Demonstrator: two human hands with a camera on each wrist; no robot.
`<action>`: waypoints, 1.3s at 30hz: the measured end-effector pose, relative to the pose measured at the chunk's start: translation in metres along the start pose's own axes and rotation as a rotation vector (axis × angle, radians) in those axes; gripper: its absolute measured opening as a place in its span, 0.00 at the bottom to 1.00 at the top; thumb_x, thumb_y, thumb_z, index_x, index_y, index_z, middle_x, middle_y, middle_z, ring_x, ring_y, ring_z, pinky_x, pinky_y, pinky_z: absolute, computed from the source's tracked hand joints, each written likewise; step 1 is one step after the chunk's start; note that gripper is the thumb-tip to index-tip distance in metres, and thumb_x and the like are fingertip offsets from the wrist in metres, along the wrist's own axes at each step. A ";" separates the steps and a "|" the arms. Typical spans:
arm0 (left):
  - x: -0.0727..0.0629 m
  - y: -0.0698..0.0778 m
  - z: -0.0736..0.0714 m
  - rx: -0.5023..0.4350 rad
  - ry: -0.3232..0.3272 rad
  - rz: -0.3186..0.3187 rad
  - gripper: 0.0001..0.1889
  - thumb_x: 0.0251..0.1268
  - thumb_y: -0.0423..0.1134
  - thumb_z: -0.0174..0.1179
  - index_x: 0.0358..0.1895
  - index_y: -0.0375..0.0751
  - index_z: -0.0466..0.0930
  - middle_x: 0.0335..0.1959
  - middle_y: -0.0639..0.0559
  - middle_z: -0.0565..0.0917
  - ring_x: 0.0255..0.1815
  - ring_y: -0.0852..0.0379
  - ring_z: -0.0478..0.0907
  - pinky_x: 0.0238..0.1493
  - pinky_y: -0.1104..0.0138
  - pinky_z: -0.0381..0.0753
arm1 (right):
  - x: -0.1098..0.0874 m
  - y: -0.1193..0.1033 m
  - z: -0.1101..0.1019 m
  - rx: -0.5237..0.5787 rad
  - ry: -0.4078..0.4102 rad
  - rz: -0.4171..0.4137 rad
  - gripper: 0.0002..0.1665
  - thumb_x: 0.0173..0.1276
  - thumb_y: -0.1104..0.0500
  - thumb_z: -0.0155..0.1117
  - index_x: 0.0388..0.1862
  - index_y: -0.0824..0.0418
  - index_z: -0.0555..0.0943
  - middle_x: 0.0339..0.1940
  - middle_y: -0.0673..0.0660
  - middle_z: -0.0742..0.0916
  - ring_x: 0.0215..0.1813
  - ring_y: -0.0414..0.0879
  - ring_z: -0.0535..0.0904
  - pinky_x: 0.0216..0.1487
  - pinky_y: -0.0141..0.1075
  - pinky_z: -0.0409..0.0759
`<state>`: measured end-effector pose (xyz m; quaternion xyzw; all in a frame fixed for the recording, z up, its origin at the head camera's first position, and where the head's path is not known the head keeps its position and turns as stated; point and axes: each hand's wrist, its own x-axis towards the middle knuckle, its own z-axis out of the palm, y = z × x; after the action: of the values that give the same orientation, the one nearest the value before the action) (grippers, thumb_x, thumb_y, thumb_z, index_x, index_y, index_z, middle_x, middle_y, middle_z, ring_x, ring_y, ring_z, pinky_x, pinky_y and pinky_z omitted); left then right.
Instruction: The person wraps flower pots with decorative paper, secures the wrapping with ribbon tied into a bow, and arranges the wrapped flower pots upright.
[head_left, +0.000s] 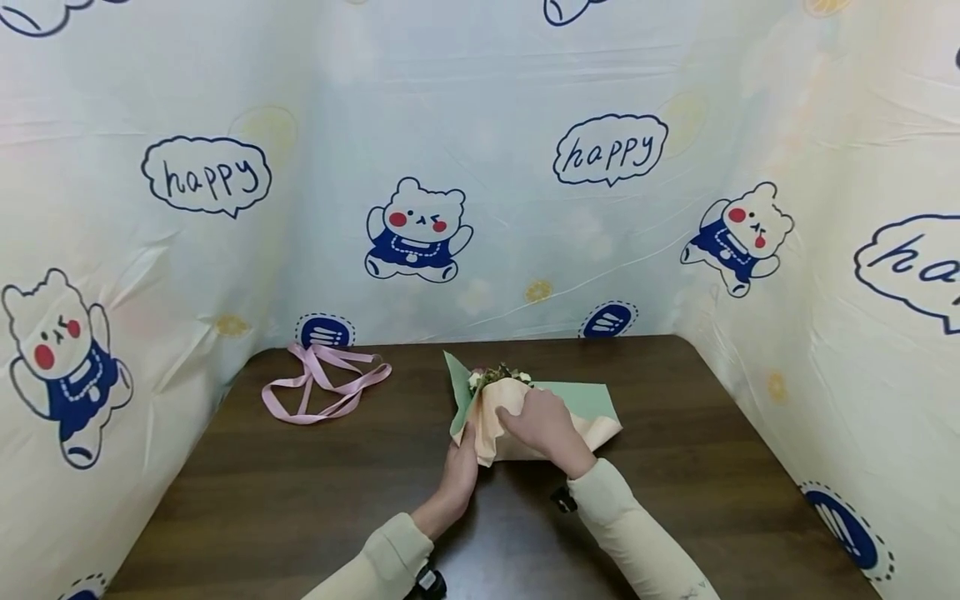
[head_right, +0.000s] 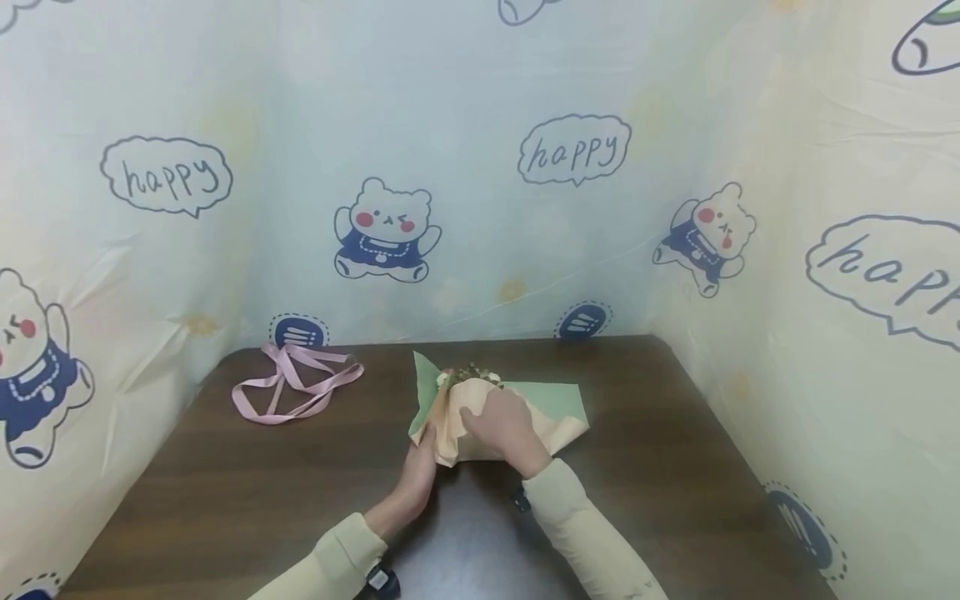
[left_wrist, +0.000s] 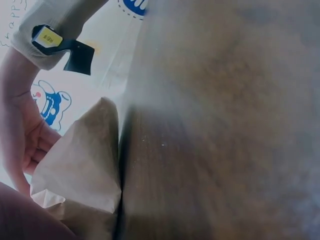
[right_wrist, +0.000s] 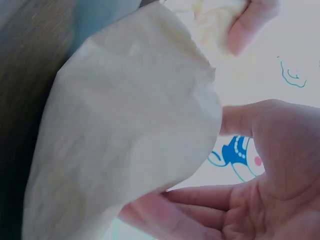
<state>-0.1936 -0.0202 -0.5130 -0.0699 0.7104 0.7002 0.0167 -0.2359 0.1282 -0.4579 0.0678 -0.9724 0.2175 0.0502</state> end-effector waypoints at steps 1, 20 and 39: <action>-0.001 0.001 0.000 0.000 -0.013 0.005 0.34 0.85 0.53 0.37 0.77 0.28 0.56 0.75 0.30 0.63 0.77 0.33 0.58 0.76 0.44 0.55 | 0.000 0.001 0.000 0.005 0.000 0.001 0.33 0.68 0.40 0.65 0.10 0.55 0.66 0.11 0.52 0.70 0.14 0.46 0.68 0.18 0.37 0.65; 0.005 0.002 0.002 0.125 -0.258 0.268 0.33 0.87 0.47 0.34 0.83 0.51 0.28 0.85 0.50 0.31 0.83 0.40 0.43 0.76 0.43 0.54 | -0.002 0.004 0.007 0.073 0.074 -0.025 0.36 0.61 0.38 0.71 0.08 0.52 0.61 0.07 0.45 0.61 0.11 0.41 0.61 0.15 0.35 0.61; 0.005 0.012 0.002 0.311 -0.329 0.327 0.31 0.87 0.49 0.32 0.83 0.43 0.37 0.85 0.44 0.36 0.84 0.43 0.34 0.78 0.40 0.45 | -0.003 0.014 0.000 0.135 -0.050 -0.071 0.35 0.64 0.41 0.71 0.08 0.52 0.62 0.08 0.43 0.59 0.12 0.38 0.55 0.16 0.32 0.57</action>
<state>-0.2001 -0.0190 -0.5014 0.1638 0.7989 0.5779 0.0291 -0.2352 0.1415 -0.4638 0.1108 -0.9535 0.2787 0.0290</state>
